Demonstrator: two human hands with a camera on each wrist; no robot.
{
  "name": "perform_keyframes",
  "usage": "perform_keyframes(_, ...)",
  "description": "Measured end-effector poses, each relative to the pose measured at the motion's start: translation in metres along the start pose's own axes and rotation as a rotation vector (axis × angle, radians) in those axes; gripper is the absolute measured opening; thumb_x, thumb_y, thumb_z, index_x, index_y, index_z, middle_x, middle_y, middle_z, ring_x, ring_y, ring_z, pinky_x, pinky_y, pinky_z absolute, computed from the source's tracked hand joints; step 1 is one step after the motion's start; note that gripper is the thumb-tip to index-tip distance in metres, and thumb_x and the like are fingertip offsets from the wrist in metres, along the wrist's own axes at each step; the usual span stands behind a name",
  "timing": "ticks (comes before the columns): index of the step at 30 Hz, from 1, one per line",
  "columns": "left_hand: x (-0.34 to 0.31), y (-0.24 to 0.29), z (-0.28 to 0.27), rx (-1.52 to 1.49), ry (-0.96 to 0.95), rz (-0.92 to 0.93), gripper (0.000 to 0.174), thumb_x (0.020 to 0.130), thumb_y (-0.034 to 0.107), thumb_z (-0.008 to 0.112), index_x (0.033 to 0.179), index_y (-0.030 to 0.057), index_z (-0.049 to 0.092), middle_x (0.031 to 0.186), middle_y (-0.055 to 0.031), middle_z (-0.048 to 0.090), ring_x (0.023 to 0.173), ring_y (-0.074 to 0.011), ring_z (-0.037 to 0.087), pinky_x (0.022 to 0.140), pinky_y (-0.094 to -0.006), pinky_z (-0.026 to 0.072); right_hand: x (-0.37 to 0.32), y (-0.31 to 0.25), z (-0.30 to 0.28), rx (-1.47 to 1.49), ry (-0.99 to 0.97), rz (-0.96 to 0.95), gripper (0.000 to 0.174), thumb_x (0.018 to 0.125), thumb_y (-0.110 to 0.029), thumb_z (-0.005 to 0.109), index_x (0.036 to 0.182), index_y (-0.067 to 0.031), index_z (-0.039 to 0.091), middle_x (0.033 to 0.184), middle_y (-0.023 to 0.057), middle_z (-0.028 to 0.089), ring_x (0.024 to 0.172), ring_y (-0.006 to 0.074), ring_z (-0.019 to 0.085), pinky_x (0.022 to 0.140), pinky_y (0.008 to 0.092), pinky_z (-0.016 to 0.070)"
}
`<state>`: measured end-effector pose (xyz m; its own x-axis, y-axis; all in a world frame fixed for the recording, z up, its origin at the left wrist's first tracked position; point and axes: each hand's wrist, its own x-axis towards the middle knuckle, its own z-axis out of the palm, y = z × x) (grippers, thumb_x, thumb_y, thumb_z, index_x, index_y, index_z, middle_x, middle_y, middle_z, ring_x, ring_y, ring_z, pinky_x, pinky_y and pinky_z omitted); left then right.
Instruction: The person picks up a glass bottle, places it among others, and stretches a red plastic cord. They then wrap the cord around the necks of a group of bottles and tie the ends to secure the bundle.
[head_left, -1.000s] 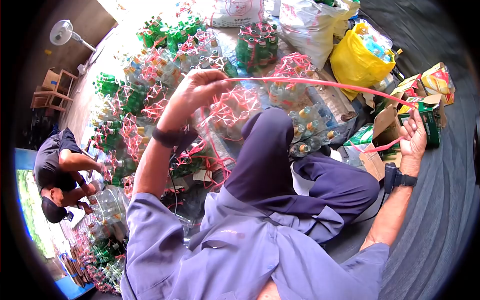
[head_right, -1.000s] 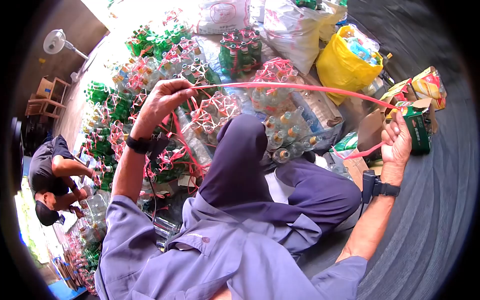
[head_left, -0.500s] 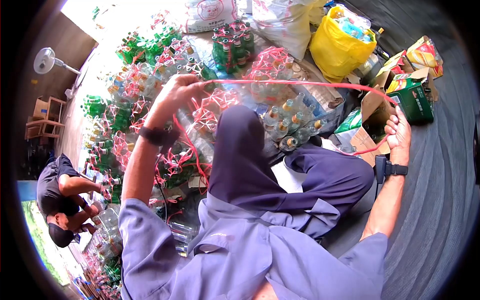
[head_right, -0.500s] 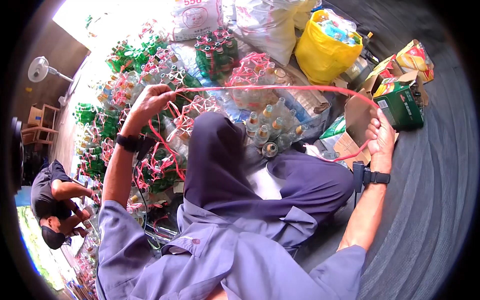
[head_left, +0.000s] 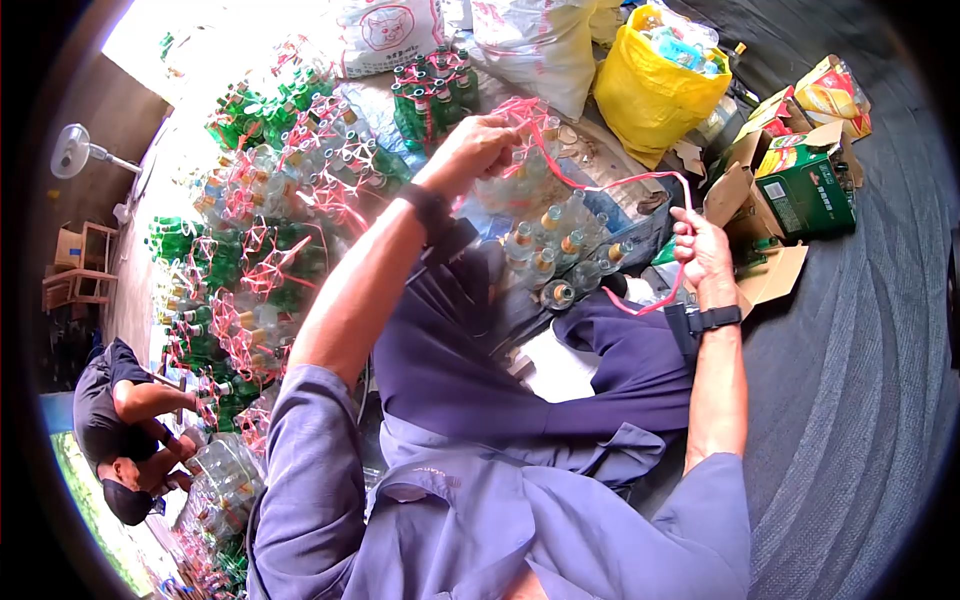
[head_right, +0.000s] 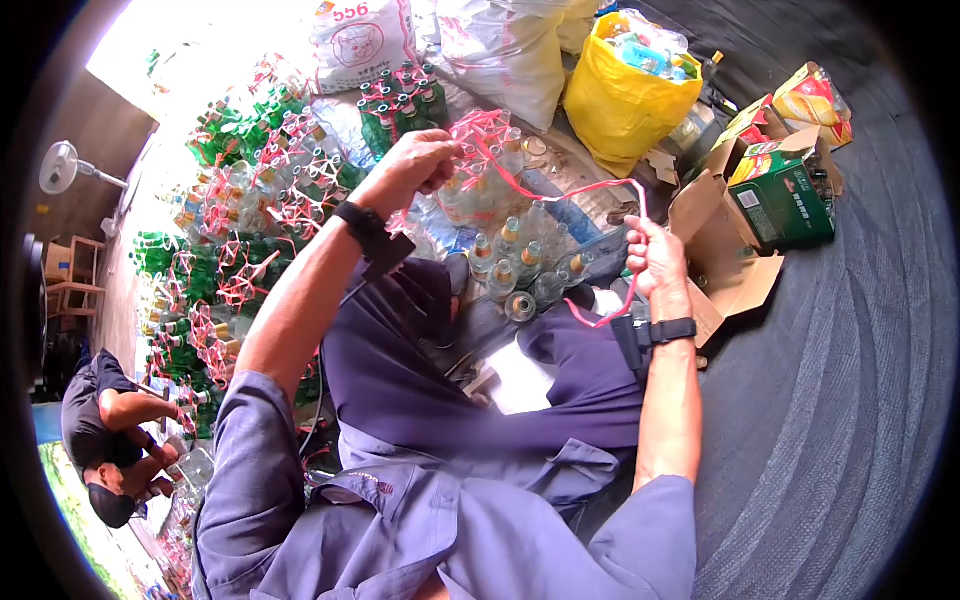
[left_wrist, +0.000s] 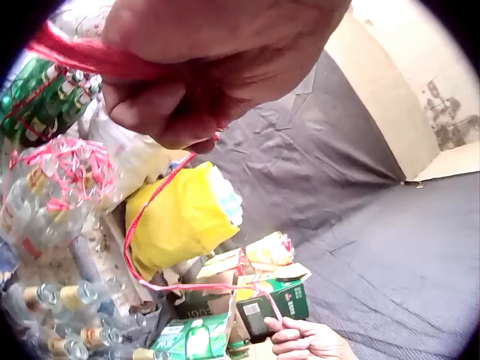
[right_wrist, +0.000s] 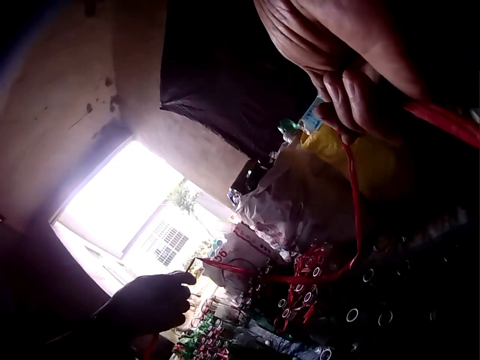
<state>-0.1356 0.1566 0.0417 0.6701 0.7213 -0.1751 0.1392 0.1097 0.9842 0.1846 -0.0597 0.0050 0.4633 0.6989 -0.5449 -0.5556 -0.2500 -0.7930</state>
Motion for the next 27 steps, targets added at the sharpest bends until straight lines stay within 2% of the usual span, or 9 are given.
perform_keyframes(7,0.041,-0.087,0.042,-0.123,0.124,-0.091,0.025,0.093,0.027,0.055,0.098,0.0039,0.063,0.073,-0.002,0.059,0.055,-0.0092,0.055,0.048,-0.0238,0.0416,0.05,0.059,-0.006,0.078,0.127,0.024,0.024,0.094,-0.02,0.059,0.11,-0.0015,0.063,0.074,0.0026,0.054,0.051,0.0056,0.044,0.039,0.0181,0.0342)
perform_keyframes(13,0.048,-0.221,0.055,-0.002,0.147,-0.243,0.018,0.091,0.018,0.055,0.082,0.0043,0.061,0.063,-0.0055,0.061,0.049,-0.0139,0.058,0.039,-0.0252,0.0388,0.088,0.131,-0.029,-0.274,0.365,0.185,0.012,0.089,-0.013,0.057,0.082,-0.0044,0.058,0.065,0.0018,0.054,0.045,0.0066,0.042,0.036,0.0207,0.031)
perform_keyframes(17,0.046,-0.303,0.048,-0.272,0.193,-0.127,0.019,0.09,0.018,0.057,0.08,0.0016,0.06,0.062,-0.0065,0.06,0.045,-0.0173,0.057,0.037,-0.0271,0.0403,0.114,0.197,-0.068,-0.335,0.427,0.255,0.011,0.09,-0.016,0.053,0.086,-0.006,0.055,0.066,0.0045,0.057,0.045,0.0099,0.045,0.036,0.0238,0.0343)
perform_keyframes(19,0.047,-0.312,0.044,-0.071,0.4,-0.396,0.017,0.081,0.016,0.063,0.081,-0.0006,0.068,0.065,-0.0149,0.065,0.057,-0.0255,0.064,0.054,-0.0383,0.0519,0.119,0.196,-0.082,-0.225,0.325,0.463,0.009,0.09,-0.015,0.053,0.095,-0.0079,0.053,0.066,0.005,0.057,0.045,0.0105,0.046,0.036,0.0243,0.0345)
perform_keyframes(21,0.05,-0.344,0.034,0.077,0.355,-0.386,0.017,0.081,0.017,0.064,0.081,0.0008,0.069,0.065,-0.0162,0.065,0.059,-0.0277,0.065,0.057,-0.0388,0.0523,0.129,0.21,-0.088,-0.222,0.333,0.474,0.01,0.09,-0.014,0.052,0.098,-0.0087,0.052,0.066,0.0051,0.057,0.045,0.0108,0.046,0.036,0.0249,0.0346)
perform_keyframes(23,0.053,-0.412,0.022,0.579,0.044,-0.038,0.025,0.089,0.021,0.061,0.083,-0.0031,0.061,0.069,-0.013,0.064,0.054,-0.022,0.064,0.037,-0.0322,0.0451,0.129,0.216,-0.084,-0.218,0.343,0.482,0.012,0.09,-0.012,0.052,0.101,-0.0096,0.051,0.065,0.0053,0.056,0.045,0.0111,0.046,0.035,0.0254,0.0347)
perform_keyframes(25,0.049,-0.438,0.022,0.471,0.009,-0.068,0.026,0.089,0.022,0.063,0.082,-0.0028,0.061,0.071,-0.0137,0.064,0.057,-0.0228,0.065,0.04,-0.0319,0.0471,0.119,0.219,-0.063,-0.335,0.453,0.357,0.015,0.089,-0.01,0.051,0.104,-0.0102,0.049,0.066,0.0056,0.057,0.045,0.0116,0.046,0.035,0.0261,0.0351)
perform_keyframes(26,0.045,-0.445,0.023,0.362,-0.023,-0.094,0.026,0.088,0.023,0.064,0.081,-0.0025,0.062,0.073,-0.0144,0.065,0.06,-0.0236,0.067,0.042,-0.0316,0.0492,0.119,0.229,-0.063,-0.301,0.513,0.25,0.013,0.079,-0.007,0.05,0.071,-0.0008,0.058,0.059,0.0098,0.059,0.041,0.0169,0.05,0.033,0.0302,0.035)
perform_keyframes(27,0.036,-0.432,0.028,0.362,-0.026,-0.105,0.026,0.088,0.023,0.064,0.081,-0.0025,0.062,0.073,-0.0144,0.065,0.06,-0.0236,0.067,0.042,-0.0316,0.0492,0.12,0.233,-0.065,-0.301,0.515,0.261,0.013,0.079,-0.007,0.05,0.071,-0.0008,0.058,0.059,0.0098,0.059,0.041,0.0169,0.05,0.033,0.0302,0.035)
